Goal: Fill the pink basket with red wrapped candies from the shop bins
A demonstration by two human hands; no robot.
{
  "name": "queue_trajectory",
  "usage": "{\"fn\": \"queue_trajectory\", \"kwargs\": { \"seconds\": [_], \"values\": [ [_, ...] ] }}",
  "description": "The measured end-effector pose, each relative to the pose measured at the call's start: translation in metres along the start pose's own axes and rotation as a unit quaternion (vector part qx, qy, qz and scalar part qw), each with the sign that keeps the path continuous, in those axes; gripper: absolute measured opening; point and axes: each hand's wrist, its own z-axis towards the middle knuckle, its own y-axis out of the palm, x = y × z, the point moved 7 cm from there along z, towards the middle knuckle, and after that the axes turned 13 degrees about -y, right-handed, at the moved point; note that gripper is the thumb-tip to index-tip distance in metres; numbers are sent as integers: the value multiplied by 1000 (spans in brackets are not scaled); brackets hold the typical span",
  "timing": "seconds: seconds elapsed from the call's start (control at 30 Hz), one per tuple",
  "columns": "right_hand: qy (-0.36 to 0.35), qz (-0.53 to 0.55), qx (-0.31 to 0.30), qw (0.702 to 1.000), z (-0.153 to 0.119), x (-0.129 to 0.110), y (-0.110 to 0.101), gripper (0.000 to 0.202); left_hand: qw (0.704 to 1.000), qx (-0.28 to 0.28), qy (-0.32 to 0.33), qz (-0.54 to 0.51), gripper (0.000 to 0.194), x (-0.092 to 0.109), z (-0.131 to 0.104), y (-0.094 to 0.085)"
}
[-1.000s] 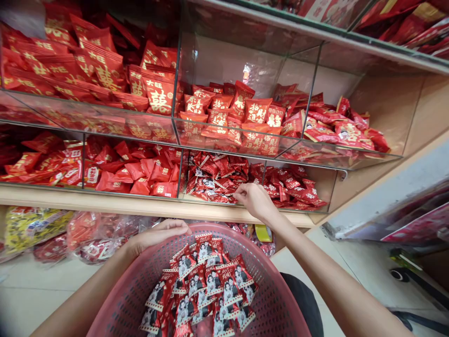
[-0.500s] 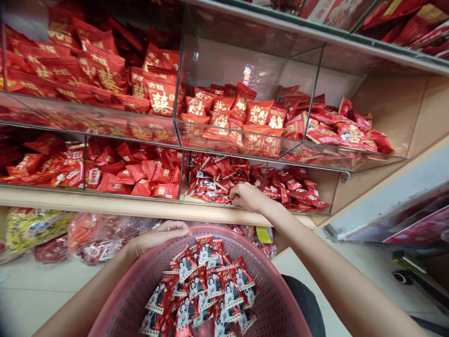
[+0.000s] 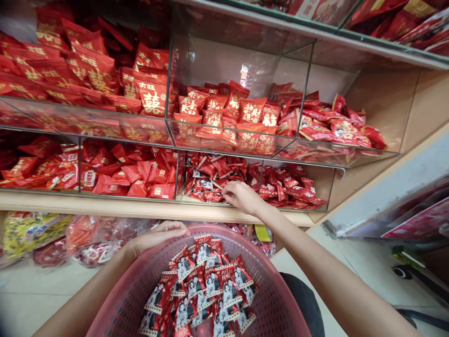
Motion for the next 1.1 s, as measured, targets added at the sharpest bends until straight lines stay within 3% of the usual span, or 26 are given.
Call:
{"fn": "queue_trajectory", "kwargs": {
  "seconds": [0.23,0.37,0.7,0.97,1.1],
  "values": [
    [20,55,16,998,-3,3,1,16,1000,0,-2,8,37,0,1,0],
    [59,114,62,990,-5,6,-2,16,1000,7,6,18,36,1,1,-1],
    [147,299,182,925,-9,7,-13,24,1000,9,4,-4,34,-1,1,-2],
    [145,361,275,880,-32,-38,-22,21,1000,15,5,4,33,-1,0,-3],
    [172,425,238,856,-45,-67,1,17,998,10,33,42,39,2,0,-2]
  ]
}}
